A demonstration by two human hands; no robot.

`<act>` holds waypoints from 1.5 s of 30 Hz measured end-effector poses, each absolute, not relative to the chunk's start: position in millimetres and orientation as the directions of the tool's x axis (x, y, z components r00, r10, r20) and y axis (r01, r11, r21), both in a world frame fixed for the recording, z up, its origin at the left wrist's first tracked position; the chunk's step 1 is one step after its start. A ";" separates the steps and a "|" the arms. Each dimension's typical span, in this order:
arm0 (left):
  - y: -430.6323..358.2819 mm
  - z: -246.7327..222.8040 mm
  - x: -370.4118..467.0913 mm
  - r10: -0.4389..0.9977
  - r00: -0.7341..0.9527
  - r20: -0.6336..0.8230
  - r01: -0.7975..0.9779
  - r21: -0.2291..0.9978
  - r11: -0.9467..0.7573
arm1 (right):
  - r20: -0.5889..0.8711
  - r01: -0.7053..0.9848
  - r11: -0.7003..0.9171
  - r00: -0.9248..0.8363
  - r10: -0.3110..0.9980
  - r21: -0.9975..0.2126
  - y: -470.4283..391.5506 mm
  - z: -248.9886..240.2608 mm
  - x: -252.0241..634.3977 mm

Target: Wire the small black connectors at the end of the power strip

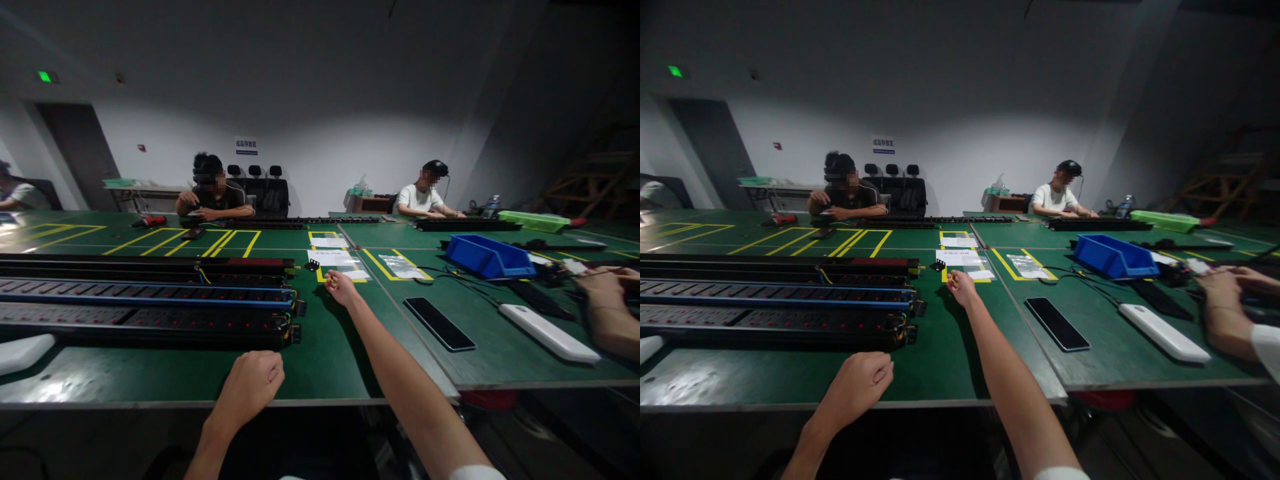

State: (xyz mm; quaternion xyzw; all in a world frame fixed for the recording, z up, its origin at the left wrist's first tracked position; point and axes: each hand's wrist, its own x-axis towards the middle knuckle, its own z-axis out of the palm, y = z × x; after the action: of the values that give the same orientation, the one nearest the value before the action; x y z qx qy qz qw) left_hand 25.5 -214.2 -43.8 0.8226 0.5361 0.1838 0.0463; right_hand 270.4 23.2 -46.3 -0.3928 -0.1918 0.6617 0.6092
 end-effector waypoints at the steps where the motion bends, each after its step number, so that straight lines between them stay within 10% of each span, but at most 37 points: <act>1: -214.3 -43.8 25.4 0.900 0.357 0.250 0.866 0.274 -0.419 | -0.286 -0.654 -0.183 0.052 0.957 -0.734 23.5 -46.5 270.4; 45: -216.4 -39.4 26.5 0.899 0.361 0.247 0.860 0.283 -0.424 | -0.268 -0.632 -0.180 0.046 0.962 -0.754 22.5 -46.5 270.8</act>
State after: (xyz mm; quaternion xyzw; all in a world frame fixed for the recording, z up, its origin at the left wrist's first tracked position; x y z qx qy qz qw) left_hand 26.5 -216.4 -39.4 0.8234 0.5342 0.1842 0.0525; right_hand 270.8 22.5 -46.5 -0.3958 -0.2089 0.6581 0.6054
